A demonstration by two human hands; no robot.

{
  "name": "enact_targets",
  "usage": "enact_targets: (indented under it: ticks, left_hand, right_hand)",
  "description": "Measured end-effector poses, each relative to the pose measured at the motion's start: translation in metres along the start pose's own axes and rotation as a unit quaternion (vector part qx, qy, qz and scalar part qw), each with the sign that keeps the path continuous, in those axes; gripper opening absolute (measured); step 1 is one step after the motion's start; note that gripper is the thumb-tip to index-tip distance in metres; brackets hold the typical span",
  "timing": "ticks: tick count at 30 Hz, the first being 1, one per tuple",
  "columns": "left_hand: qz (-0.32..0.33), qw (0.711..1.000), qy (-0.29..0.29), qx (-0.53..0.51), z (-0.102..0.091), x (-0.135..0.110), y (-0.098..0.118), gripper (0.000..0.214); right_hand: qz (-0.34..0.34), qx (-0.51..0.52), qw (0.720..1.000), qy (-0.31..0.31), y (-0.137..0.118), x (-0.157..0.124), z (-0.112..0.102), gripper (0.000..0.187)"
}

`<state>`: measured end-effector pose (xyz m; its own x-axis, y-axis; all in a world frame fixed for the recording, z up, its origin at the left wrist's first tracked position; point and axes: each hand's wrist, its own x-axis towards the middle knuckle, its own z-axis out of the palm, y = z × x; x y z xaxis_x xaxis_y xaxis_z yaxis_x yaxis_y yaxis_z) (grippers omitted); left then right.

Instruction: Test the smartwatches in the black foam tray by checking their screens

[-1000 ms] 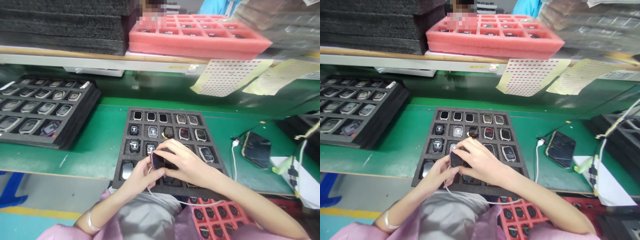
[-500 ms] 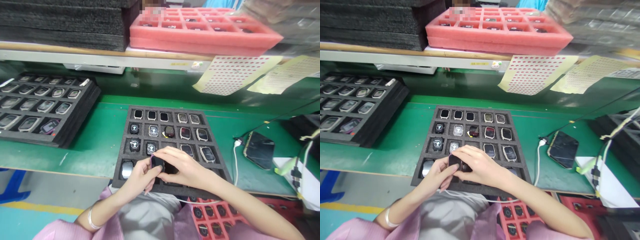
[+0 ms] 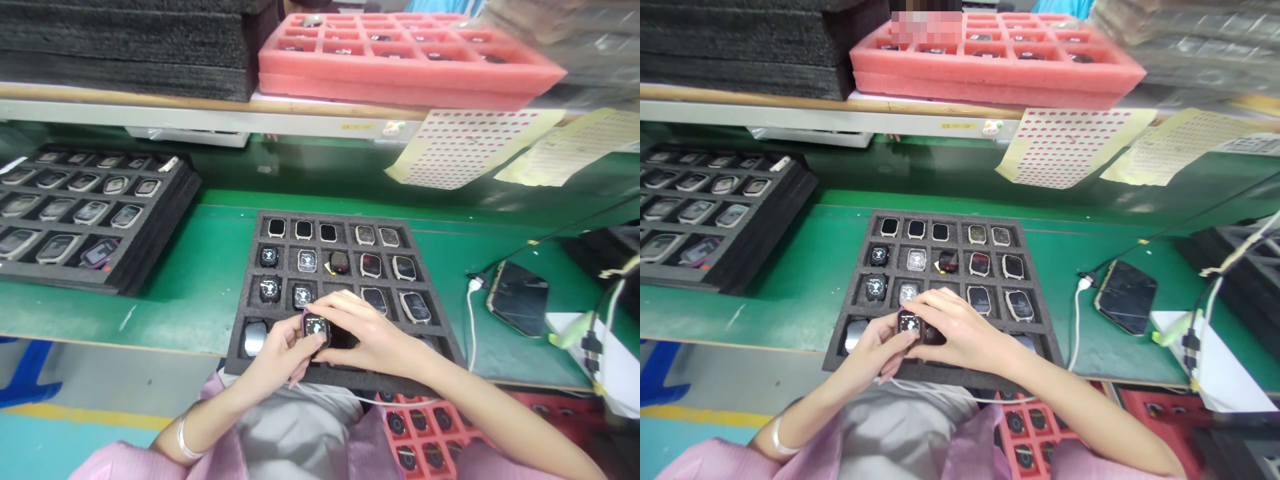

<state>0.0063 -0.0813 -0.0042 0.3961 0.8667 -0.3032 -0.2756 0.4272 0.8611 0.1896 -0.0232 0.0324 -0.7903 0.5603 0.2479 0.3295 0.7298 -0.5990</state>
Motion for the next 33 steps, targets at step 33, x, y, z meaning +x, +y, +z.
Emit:
enact_targets:
  ticks: [33]
  left_hand:
    - [-0.004,0.992,-0.089,0.09,0.023,0.003,0.002,0.034]
  right_hand:
    - [0.17,-0.304,0.929,-0.125,0.023,-0.042,-0.048,0.033]
